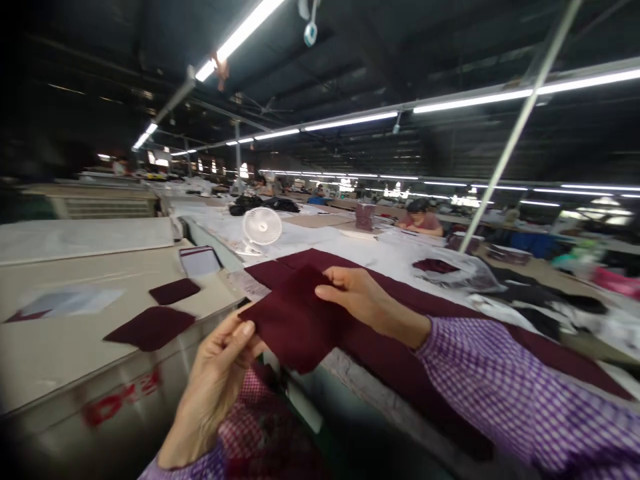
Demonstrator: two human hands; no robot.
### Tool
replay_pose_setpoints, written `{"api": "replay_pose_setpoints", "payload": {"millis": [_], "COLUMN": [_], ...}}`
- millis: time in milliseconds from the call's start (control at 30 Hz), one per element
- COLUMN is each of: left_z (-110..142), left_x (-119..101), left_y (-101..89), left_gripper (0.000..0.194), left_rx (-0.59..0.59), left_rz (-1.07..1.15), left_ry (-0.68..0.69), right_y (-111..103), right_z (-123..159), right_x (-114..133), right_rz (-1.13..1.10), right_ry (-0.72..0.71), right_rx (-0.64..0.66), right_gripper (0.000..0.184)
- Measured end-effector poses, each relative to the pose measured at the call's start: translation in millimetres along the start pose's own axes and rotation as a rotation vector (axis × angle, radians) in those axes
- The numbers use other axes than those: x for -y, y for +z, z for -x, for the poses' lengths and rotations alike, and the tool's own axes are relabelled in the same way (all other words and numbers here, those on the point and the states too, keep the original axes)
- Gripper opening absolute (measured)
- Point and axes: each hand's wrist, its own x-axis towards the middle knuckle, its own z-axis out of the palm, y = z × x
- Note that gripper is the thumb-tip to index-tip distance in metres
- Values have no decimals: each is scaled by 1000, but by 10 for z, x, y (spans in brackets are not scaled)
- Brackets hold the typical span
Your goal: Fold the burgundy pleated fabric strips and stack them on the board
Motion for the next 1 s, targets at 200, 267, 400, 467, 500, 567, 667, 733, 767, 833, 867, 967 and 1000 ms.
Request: {"api": "replay_pose_setpoints", "payload": {"millis": [200,267,400,467,500,567,667,733,767,833,867,967,1000], "left_z": [-79,-94,-134,-166,-180,-197,-193,-179,-172,-162,-160,-169,-179], "left_x": [-39,-13,91,148,171,206,223,223,222,225,229,259,275], "left_y": [-77,-62,-21,-20,-24,-35,-39,-28,-20,-6,-3,-22,-38], "left_gripper": [25,23,24,29,31,33,32,31,30,30,31,33,34], "left_rx": [-112,-141,-105,-52,-31,-15,-26,-38,-42,-44,-40,-16,-7], "left_rz": [-140,-180,-243,-284,-306,-344,-375,-384,-390,-407,-419,-453,-464], "left_ry": [25,33,9,-24,-37,-46,-54,-57,-57,-57,-58,-75,-81], "right_y": [-963,-1227,-1505,-1526,-1520,-1496,-1475,-1476,-1479,-1485,-1486,-1489,-1490], "right_z": [473,681,965,1029,1046,1065,1076,1079,1080,1078,1076,1068,1065], "right_x": [59,15,-309,-557,-683,-907,-1117,-1175,-1188,-1201,-1206,-1231,-1241], "right_rz": [11,96,239,278,297,333,373,400,417,454,477,547,573], "right_ry": [220,308,418,433,439,445,448,447,447,450,452,462,466], "right_rx": [124,147,163,185,197,209,211,206,207,208,207,198,194], "right_gripper": [19,23,25,23,23,20,17,15,15,14,15,16,16]}}
